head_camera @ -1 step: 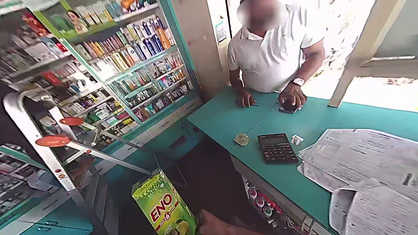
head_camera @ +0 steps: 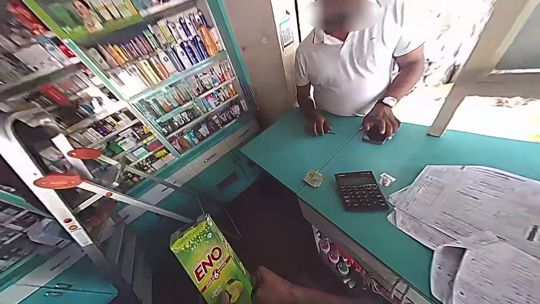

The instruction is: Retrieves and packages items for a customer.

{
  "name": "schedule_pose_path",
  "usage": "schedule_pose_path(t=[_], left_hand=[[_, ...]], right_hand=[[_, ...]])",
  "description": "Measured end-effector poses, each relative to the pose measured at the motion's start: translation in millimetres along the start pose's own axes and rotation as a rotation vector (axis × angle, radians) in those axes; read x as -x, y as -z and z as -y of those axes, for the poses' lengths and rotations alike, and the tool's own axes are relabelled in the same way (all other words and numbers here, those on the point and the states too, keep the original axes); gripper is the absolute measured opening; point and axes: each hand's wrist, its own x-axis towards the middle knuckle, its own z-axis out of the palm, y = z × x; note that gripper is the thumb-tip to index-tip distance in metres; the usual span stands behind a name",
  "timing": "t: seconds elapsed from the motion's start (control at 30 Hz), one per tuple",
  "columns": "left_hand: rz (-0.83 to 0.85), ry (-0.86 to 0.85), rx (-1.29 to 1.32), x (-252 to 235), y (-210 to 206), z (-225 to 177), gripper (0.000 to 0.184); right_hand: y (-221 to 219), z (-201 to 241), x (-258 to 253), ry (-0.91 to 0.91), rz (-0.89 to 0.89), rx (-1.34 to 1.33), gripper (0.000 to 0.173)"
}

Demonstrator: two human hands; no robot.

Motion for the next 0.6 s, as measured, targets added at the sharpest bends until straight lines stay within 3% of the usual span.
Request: schedule_pose_path(t=[0.17, 0.33, 0.4, 0.5, 0.6], left_hand=[[0.056, 0.077, 0.087, -82, -28, 30, 0.056], [0.253, 0.131, 0.294, -184, -53, 78, 0.055], [0.37, 0.111, 0.429, -228, -63, 92, 0.046], [0.535, 0.119, 0.478, -280, -62, 109, 0.052], [0.577, 0.244, 0.457, -319, -56, 115, 0.046]], right_hand=[[64, 36, -43, -0.031, 0.016, 0.08, 0.015], [103, 58, -94, 0.001, -0.296, 0.023, 0.005], [114, 70, -116, 0.076, -0.463, 0.083, 0.018], [116, 75, -151, 0.15, -0.66, 0.208, 0.049], [119, 87, -180, 0.073, -0.669, 0.195, 0.054]])
